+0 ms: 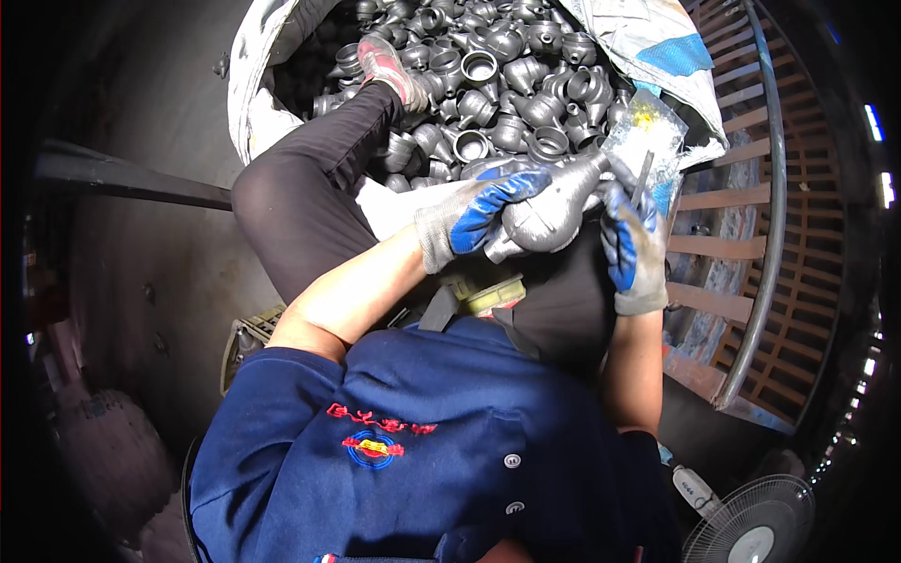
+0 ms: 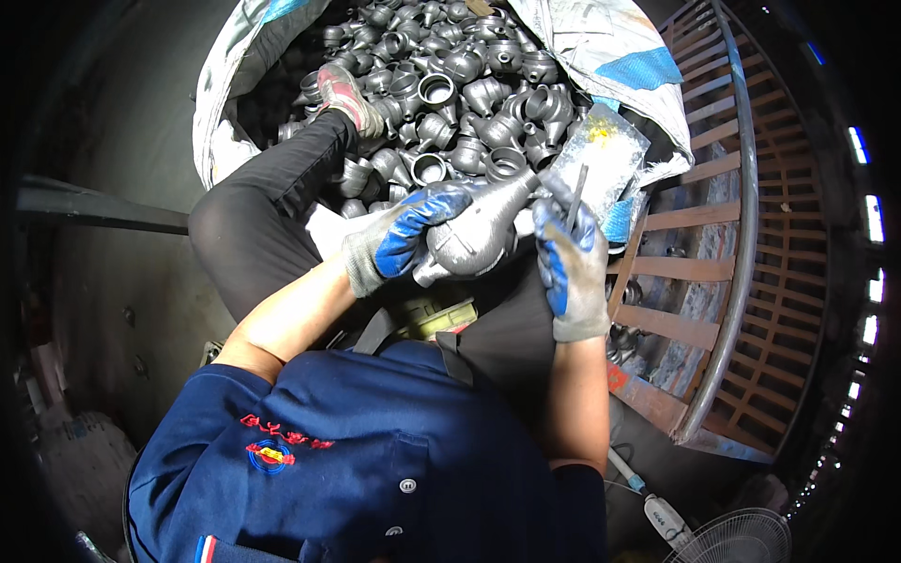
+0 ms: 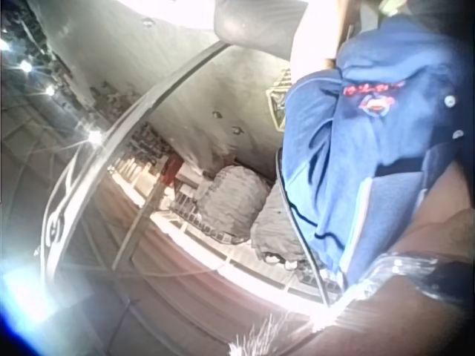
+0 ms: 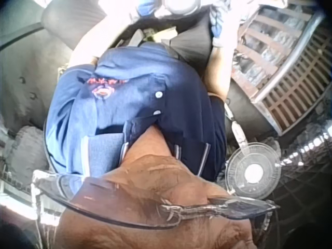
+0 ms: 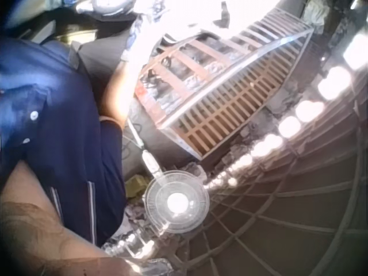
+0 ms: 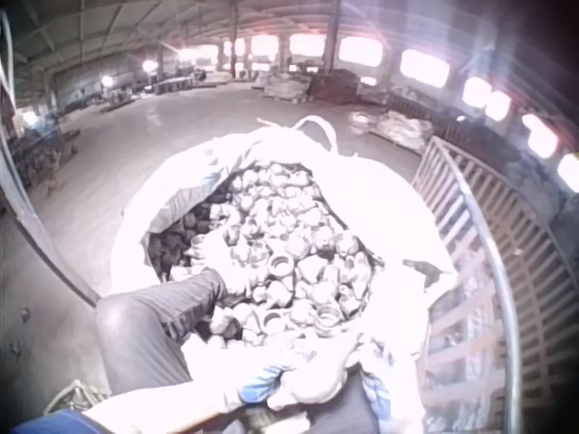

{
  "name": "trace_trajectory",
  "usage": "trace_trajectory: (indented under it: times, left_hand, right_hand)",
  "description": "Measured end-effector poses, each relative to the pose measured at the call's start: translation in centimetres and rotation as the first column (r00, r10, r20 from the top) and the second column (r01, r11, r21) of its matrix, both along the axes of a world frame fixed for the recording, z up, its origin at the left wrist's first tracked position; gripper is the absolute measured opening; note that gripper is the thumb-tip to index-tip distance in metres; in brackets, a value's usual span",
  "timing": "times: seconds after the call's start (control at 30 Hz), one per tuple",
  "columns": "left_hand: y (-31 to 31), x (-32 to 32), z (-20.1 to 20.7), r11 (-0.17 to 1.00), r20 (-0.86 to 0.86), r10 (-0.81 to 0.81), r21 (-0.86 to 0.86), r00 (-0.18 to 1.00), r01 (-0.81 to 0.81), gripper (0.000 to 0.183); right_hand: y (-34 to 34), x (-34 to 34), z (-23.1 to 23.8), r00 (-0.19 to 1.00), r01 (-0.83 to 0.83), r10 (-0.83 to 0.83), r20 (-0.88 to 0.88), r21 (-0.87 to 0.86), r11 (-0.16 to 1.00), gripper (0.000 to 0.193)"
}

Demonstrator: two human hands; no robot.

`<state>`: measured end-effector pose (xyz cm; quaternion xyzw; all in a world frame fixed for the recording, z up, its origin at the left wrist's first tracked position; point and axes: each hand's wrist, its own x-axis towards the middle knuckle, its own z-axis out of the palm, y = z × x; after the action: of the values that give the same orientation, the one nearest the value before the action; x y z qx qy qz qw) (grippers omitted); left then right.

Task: Inspecting and cleaning burrs from metal castings using a hand file.

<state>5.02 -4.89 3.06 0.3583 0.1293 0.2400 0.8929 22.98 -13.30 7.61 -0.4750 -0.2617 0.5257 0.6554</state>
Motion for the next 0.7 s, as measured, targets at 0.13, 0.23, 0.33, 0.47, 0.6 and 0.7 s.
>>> trace_trajectory:
  times: [0.13, 0.23, 0.33, 0.47, 0.6, 0.7]
  left_hand:
    - [-1.9, 1.0, 2.4, 0.979, 0.104, -0.099, -0.167, 0.99, 0.115, 0.046]
    - [-2.2, 0.9, 1.8, 0.967, 0.118, -0.112, -0.216, 0.987, 0.136, 0.042]
    - [-1.0, -0.5, 2.6, 0.938, -0.117, -0.063, 0.332, 0.991, 0.099, 0.041]
    - [-1.8, -1.7, 5.9, 0.835, -0.521, -0.116, 0.41, 0.846, 0.366, 0.049]
    - [-3.5, -1.6, 6.9, 0.802, -0.586, 0.092, 0.522, 0.805, 0.289, 0.054]
    - [-4.5, -2.0, 7.2, 0.759, -0.543, 0.186, 0.609, 0.819, 0.232, 0.059]
  right_hand:
    - [0.8, -0.5, 1.4, 0.982, -0.094, 0.098, 0.163, -0.034, 0.995, 0.037]
    - [0.0, 0.4, 1.0, 0.993, -0.026, 0.04, 0.115, -0.127, 0.992, 0.028]
    - [-0.6, -0.1, 1.0, 0.992, 0.103, -0.093, 0.089, -0.111, 0.988, 0.023]
    - [-1.3, 0.2, 0.4, 0.981, 0.177, -0.16, 0.109, -0.166, 0.97, 0.019]
    - [-1.4, -0.5, 0.5, 0.96, 0.274, -0.256, 0.108, -0.199, 0.941, 0.016]
    - [-2.1, -0.5, 1.0, 0.964, 0.214, -0.193, 0.181, -0.105, 0.971, 0.019]
